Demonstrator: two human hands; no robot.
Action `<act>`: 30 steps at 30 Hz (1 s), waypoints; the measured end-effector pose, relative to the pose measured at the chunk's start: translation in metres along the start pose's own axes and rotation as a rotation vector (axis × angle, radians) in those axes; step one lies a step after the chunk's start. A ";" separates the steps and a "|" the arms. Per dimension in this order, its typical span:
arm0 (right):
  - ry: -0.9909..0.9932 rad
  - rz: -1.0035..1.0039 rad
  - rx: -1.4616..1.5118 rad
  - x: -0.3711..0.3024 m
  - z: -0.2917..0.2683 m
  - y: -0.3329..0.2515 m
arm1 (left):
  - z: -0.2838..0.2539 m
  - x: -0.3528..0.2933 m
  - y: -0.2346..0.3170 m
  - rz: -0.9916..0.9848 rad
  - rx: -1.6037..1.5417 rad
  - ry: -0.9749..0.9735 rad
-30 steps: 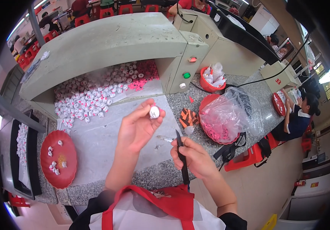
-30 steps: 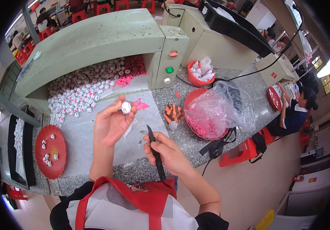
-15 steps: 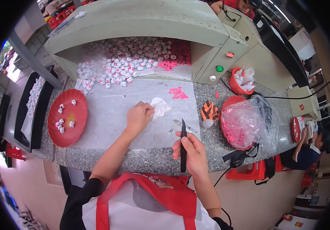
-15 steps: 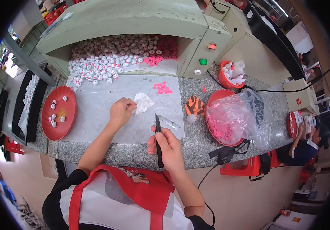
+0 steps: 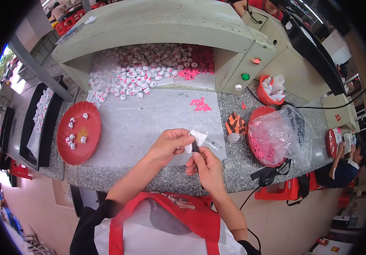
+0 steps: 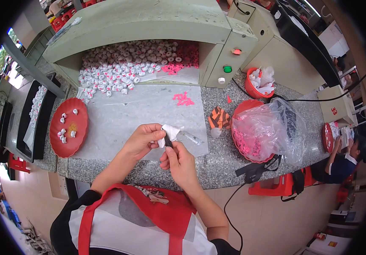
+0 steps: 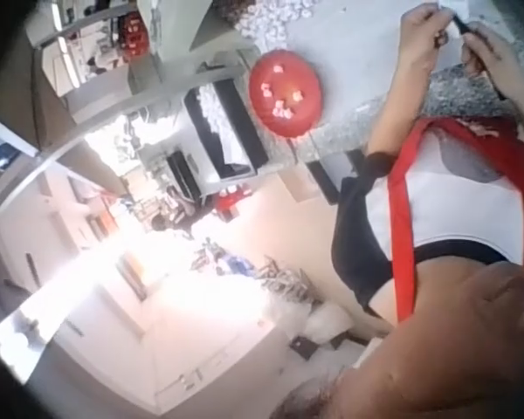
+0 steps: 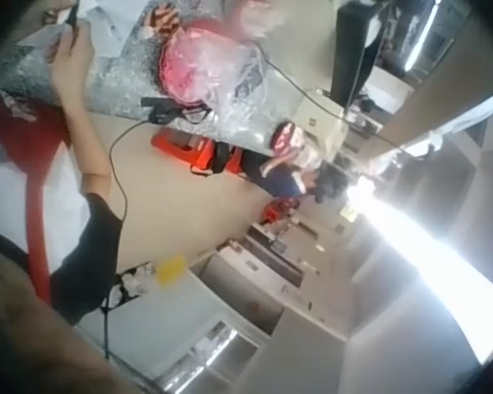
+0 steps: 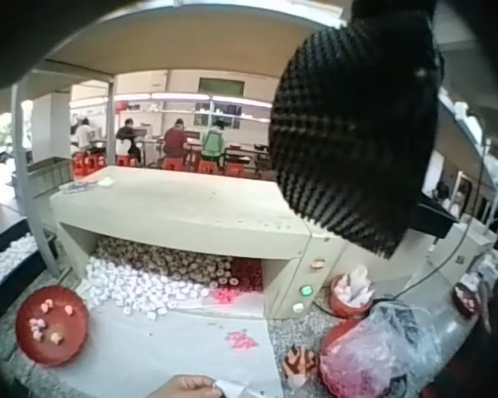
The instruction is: Assembling small plastic toy figurines by applying glue and attaching accessory components.
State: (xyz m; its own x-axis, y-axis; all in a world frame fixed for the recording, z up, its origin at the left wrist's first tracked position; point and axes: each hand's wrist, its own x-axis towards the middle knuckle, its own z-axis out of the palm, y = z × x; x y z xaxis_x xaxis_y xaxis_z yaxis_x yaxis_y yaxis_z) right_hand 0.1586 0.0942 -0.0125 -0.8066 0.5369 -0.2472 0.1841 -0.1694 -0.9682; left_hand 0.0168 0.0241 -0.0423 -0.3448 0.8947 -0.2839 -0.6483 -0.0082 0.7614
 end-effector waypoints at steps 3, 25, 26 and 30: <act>-0.003 -0.006 -0.074 -0.005 0.000 -0.004 | -0.011 0.002 0.004 0.086 -0.183 0.045; -0.253 0.159 0.429 -0.030 -0.030 0.014 | -0.059 -0.014 0.033 0.416 0.466 0.537; -0.287 0.134 0.488 -0.028 -0.035 0.006 | -0.061 -0.015 0.033 0.433 0.462 0.526; -0.275 -0.031 0.215 -0.020 -0.035 -0.049 | -0.085 -0.019 0.023 0.433 0.493 0.519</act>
State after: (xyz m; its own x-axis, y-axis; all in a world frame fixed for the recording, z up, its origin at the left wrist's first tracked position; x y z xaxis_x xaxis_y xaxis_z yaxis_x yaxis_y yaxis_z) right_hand 0.1858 0.1206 0.0385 -0.9366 0.3065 -0.1698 0.0580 -0.3424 -0.9377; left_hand -0.0495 -0.0307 -0.0690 -0.8421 0.5371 -0.0478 -0.0568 -0.0002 0.9984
